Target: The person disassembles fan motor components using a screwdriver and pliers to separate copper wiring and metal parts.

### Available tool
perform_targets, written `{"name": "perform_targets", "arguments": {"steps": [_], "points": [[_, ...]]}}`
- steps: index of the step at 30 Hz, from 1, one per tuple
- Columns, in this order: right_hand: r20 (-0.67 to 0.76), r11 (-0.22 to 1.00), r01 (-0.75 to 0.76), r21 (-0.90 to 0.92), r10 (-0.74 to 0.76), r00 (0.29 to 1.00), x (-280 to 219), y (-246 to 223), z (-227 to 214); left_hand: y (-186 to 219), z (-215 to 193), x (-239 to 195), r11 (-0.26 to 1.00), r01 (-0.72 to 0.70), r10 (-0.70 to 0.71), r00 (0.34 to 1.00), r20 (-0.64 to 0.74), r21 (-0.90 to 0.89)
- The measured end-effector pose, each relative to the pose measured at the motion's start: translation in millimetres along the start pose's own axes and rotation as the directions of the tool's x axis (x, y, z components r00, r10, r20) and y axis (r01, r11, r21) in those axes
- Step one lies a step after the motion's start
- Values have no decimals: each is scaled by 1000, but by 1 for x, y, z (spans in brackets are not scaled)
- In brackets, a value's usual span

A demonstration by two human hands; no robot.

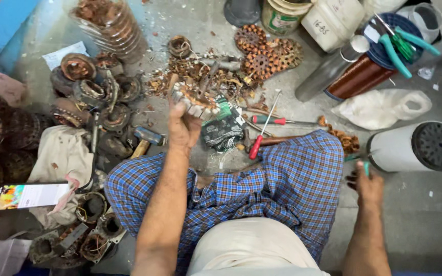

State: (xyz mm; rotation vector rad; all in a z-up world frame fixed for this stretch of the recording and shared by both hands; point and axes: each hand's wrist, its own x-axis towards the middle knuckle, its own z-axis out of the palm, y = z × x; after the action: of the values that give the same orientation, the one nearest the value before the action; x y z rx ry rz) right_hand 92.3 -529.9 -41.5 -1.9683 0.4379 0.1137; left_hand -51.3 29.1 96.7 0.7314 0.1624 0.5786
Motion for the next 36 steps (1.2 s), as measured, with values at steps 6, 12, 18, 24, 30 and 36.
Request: {"name": "perform_targets", "arguments": {"steps": [6,12,18,24,30,36], "points": [[74,806,382,452,-461,885,-51,-118,5,14,12,-21,944,56,-37,997,65,-325],[687,717,-200,668,-491,535,-138,-201,75,9,2,-18,909,108,-102,994,38,-402],[900,853,400,334,-415,133,-209,-222,167,13,9,-18,919,66,-17,992,128,-388],[894,800,596,61,-310,324,-222,-243,193,25,13,-20,922,72,0,982,188,-380],[888,749,662,-20,-291,356,-216,-262,191,10,-6,-20,936,91,-45,989,139,-341],[878,668,744,0,-356,319,-218,-270,193,1,-19,-22,946,148,-139,989,51,-289]]}}
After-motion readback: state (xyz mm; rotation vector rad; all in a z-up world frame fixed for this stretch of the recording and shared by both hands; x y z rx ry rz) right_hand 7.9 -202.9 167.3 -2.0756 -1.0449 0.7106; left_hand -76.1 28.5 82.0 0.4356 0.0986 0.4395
